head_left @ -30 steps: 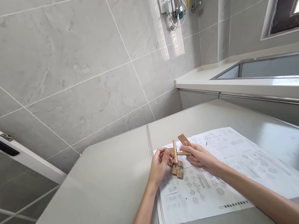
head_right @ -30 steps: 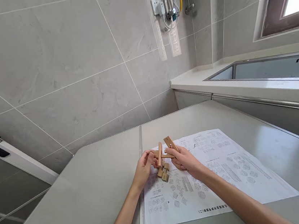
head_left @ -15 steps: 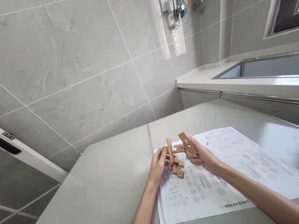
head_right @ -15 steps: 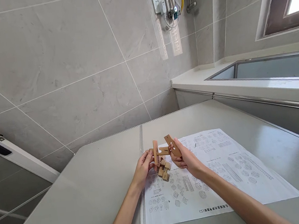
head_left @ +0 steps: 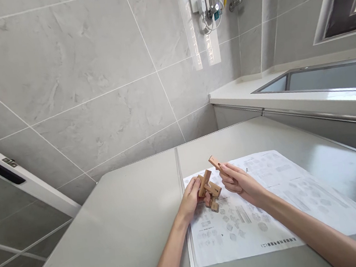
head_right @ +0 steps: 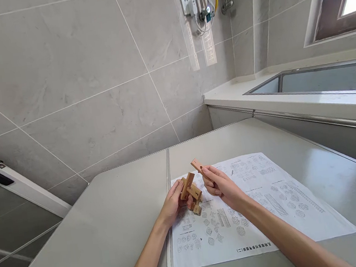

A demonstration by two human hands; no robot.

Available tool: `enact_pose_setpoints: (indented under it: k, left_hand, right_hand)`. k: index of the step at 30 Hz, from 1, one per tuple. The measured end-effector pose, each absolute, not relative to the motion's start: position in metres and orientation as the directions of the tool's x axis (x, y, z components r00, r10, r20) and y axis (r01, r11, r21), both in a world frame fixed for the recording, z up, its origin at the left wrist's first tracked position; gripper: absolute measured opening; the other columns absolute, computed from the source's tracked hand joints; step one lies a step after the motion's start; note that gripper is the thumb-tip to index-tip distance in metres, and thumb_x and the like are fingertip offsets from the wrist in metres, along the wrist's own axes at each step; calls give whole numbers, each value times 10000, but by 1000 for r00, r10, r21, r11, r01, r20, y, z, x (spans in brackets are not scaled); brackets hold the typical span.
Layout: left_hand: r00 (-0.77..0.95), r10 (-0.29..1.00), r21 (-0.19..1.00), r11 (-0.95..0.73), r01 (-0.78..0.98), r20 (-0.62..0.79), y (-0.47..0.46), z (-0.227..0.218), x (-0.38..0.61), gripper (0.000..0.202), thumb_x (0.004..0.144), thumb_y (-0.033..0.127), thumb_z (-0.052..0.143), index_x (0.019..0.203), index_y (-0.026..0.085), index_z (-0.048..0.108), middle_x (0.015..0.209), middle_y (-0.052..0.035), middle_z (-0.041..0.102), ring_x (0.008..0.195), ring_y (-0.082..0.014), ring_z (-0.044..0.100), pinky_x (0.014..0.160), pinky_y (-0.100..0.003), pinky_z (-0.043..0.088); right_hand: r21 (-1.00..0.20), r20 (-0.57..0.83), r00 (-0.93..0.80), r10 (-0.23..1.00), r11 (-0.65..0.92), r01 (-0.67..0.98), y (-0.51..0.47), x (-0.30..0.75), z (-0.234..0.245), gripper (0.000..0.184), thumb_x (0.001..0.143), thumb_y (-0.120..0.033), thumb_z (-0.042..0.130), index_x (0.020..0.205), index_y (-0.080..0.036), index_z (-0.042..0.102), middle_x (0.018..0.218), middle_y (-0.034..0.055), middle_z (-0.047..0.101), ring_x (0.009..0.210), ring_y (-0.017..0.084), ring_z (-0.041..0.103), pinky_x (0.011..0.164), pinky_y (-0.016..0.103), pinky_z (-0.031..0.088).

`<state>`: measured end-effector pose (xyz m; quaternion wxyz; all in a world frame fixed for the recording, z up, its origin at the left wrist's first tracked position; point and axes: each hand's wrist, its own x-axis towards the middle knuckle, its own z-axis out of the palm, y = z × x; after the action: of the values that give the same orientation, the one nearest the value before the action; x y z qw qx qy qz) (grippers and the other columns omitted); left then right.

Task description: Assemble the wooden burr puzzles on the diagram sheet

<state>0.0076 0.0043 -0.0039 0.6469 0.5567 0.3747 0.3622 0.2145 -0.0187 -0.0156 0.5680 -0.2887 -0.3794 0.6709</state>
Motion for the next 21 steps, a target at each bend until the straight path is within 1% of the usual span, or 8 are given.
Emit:
enact_pose_setpoints:
  k: [2,4,9,11,12,15,18,21]
  left_hand:
    - [467,878,988,141,-54,-100,3,-4,8,439,976,623,575,935,186,567,584,36,529,514,-119,490,550,-259,460]
    - [481,870,983,167,-73,-112,2,-3,8,423,982,610,573,933,190,564,586,51,486,517,-110,454,546,-249,445]
    - [504,858,976,182,-123,-96,1,0,11,425,940,602,638,882,193,540,683,49,500,494,-73,371,485,-221,374]
    - [518,850,979,173,-105,-95,1,2,11,427,939,612,627,920,190,566,675,52,490,478,-73,360,452,-214,327]
    - [523,847,981,167,-95,-94,1,3,11,427,941,612,621,952,187,584,675,50,489,477,-75,365,443,-212,303]
    - [519,850,984,156,-87,-89,0,3,10,411,944,583,627,1006,176,626,689,37,498,503,-82,421,451,-211,256]
    - [507,857,982,161,-96,-91,1,0,8,397,938,562,644,952,165,635,687,25,515,512,-80,454,478,-213,256]
    - [507,857,975,181,-126,-93,2,-3,7,411,921,572,657,893,164,615,674,13,539,515,-95,493,486,-215,277]
  right_hand:
    - [-829,51,-217,975,-79,-554,-19,215,-16,382,947,-582,692,919,-222,568,675,-74,340,511,69,167,477,249,172]
    - [-834,60,-257,965,-92,-544,-20,215,-16,349,972,-569,664,1010,-227,605,679,-71,341,513,70,176,487,250,172]
    - [-876,72,-381,922,-125,-467,-23,213,-12,394,1001,-568,622,1210,-235,637,682,-69,304,546,91,160,508,264,140]
    - [-895,70,-433,899,-135,-425,-24,213,-11,413,1009,-566,610,1256,-236,634,682,-68,288,561,101,156,513,270,138]
    - [-903,69,-455,888,-139,-406,-25,213,-11,405,1011,-563,609,1245,-234,640,684,-67,283,567,104,157,514,273,138]
    - [-920,61,-502,863,-147,-364,-26,213,-11,365,1003,-559,624,1132,-219,664,688,-63,278,582,111,169,515,279,137]
    - [-925,54,-518,854,-152,-347,-27,213,-13,353,1003,-560,623,1062,-214,659,675,-63,285,585,110,175,521,280,137]
    - [-930,61,-521,852,-141,-341,-27,214,-12,358,1005,-558,621,1090,-212,657,647,-69,293,574,106,180,521,279,138]
